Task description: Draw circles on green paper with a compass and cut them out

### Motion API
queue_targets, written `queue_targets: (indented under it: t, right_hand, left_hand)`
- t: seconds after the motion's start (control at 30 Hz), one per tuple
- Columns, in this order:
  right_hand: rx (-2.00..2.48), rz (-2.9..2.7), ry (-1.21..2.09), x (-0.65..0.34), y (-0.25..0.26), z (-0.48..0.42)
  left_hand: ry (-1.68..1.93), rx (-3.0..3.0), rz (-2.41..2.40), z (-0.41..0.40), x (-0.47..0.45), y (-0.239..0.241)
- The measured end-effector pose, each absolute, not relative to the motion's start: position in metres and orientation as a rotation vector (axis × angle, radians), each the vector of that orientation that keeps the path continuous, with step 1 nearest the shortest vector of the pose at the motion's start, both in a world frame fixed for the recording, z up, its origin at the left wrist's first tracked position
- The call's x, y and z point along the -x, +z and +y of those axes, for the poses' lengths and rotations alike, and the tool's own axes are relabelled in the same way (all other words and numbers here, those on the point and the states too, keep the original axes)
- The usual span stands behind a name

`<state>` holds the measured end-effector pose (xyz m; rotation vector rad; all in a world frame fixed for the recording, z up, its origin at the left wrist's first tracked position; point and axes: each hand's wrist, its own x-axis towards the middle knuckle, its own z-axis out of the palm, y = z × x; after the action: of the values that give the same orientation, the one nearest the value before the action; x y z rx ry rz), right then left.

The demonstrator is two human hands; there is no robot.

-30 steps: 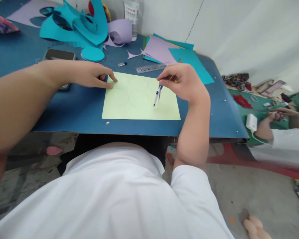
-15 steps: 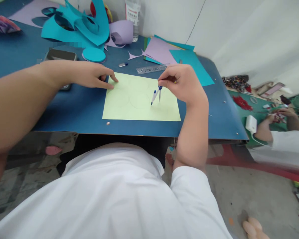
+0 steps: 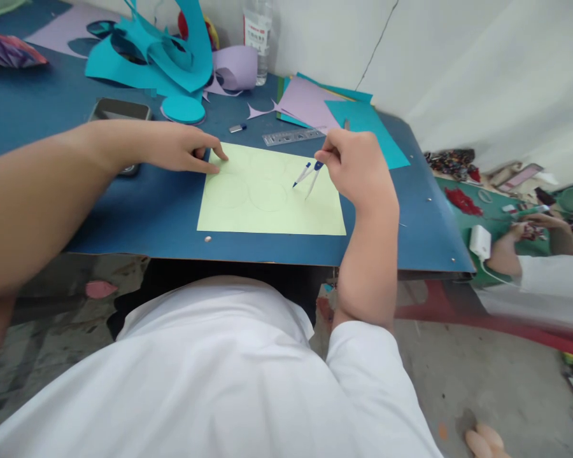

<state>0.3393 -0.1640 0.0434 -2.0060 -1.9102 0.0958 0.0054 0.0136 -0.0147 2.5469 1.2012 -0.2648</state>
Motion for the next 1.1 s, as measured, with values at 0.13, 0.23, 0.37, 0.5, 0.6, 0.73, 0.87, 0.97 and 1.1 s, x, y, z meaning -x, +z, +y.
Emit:
queue_targets:
  t: [0.13,0.23,0.37,0.5,0.6,0.73,0.87,0.97,1.1]
  right_hand:
    - [2.155,-1.939,-0.044,-0.338,0.047,-0.172]
    - [2.273,-1.940,-0.154,-0.337,0.045,-0.182]
    - [2.289,-1.916,-0.238,-0.338,0.036,-0.200]
    - [2.348,-1.844,-0.238,-0.330,0.031,-0.216]
    - [2.421,-1.826,-0.216,-0.315,0.033,-0.223]
    - [2.456,-1.890,-0.295,-0.289,0.038,-0.227]
    - [2.433,-1.968,-0.344,-0.269,0.043,-0.220]
    - [2.507,-1.917,-0.313,-0.259,0.048,-0.207]
    - [2.594,-1.866,-0.298,-0.253,0.054,-0.184]
  left_hand:
    - [-0.250,-2.536,1.171,0.015,-0.005,-0.016]
    - [-0.236,-2.523,1.174,0.015,-0.004,-0.015]
    - [-0.248,-2.527,1.185,0.015,-0.003,-0.016]
    - [-0.240,-2.528,1.176,0.016,-0.003,-0.018]
    - [-0.236,-2.523,1.172,0.015,-0.004,-0.017]
    - [-0.241,-2.531,1.179,0.011,-0.005,-0.014]
    - [-0.244,-2.543,1.173,0.008,-0.006,-0.013]
    - [-0.233,-2.554,1.165,0.007,-0.006,-0.014]
    - [-0.233,-2.570,1.160,0.009,-0.007,-0.015]
